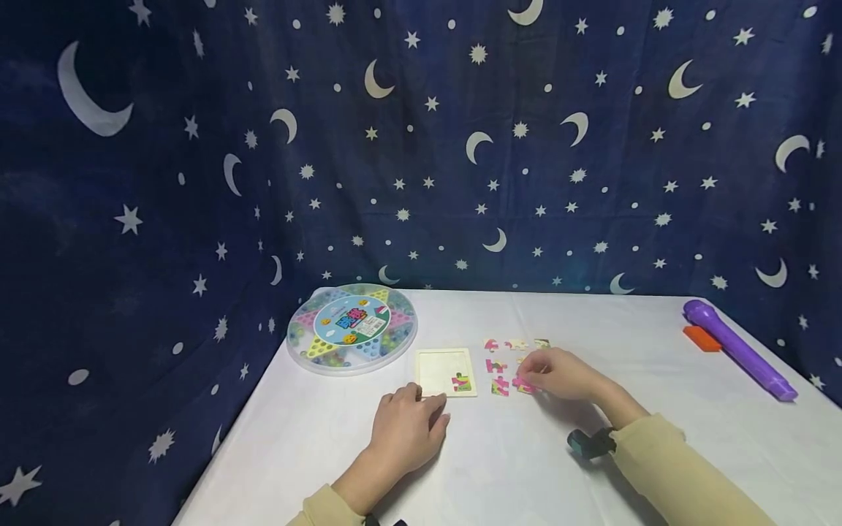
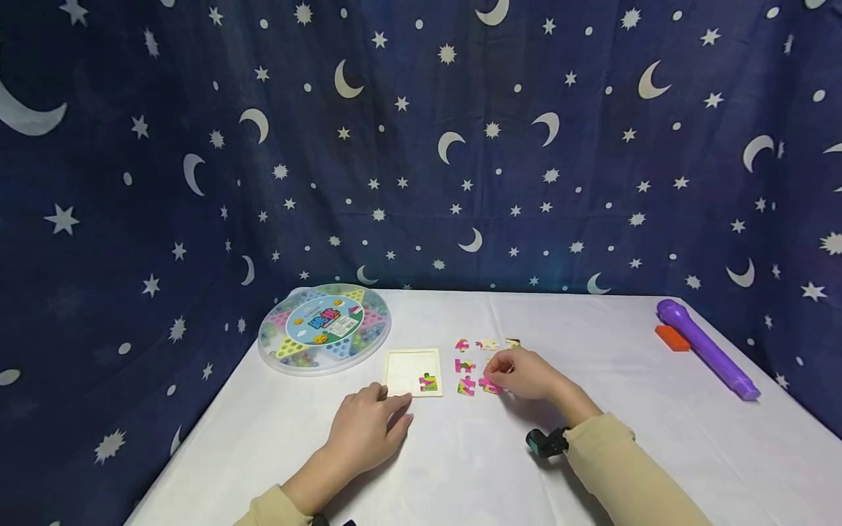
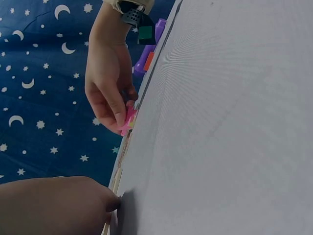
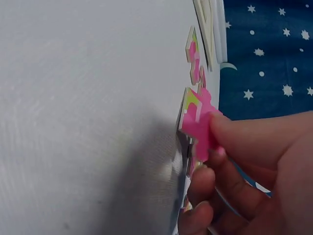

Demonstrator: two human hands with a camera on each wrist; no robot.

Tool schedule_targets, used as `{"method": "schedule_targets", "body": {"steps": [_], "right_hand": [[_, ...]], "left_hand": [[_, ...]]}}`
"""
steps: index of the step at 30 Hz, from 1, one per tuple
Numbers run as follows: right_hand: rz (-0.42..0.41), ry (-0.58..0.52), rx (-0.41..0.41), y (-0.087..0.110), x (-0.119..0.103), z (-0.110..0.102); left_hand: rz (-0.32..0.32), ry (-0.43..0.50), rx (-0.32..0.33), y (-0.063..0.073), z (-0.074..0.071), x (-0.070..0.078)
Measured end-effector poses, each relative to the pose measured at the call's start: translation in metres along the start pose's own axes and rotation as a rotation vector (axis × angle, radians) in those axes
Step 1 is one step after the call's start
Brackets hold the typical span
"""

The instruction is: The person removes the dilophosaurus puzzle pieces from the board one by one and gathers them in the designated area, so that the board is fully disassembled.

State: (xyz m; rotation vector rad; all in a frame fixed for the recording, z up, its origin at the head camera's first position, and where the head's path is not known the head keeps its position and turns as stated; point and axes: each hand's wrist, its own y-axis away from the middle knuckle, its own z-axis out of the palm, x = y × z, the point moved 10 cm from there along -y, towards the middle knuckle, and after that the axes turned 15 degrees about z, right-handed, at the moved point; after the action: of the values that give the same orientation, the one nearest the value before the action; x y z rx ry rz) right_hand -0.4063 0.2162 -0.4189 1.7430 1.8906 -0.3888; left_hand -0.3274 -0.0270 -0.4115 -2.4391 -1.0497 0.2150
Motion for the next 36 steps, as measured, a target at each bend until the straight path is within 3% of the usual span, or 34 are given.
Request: {"method": "schedule_targets", "body": {"steps": [15, 22, 27, 36], "right_hand": [[0.054, 0.113, 0.055, -0.010, -0.029, 0.004], [-0.043, 0.101, 0.064, -0.017, -0.062, 0.027], [-0.106, 0.112, 0.019, -0.017, -0.077, 0.047], [-0.055, 0.102, -0.033, -0.021, -0.076, 0.054]], "left_hand": [[-0.011, 0.014, -0.020, -0.002, 0.006, 0.000], [-0.009, 0.013, -0.036, -0.002, 0.007, 0.001], [-0.003, 0.006, -0.047, -0.003, 0.008, 0.004], [0.009, 0.005, -0.036, -0.004, 0.009, 0.007]]}}
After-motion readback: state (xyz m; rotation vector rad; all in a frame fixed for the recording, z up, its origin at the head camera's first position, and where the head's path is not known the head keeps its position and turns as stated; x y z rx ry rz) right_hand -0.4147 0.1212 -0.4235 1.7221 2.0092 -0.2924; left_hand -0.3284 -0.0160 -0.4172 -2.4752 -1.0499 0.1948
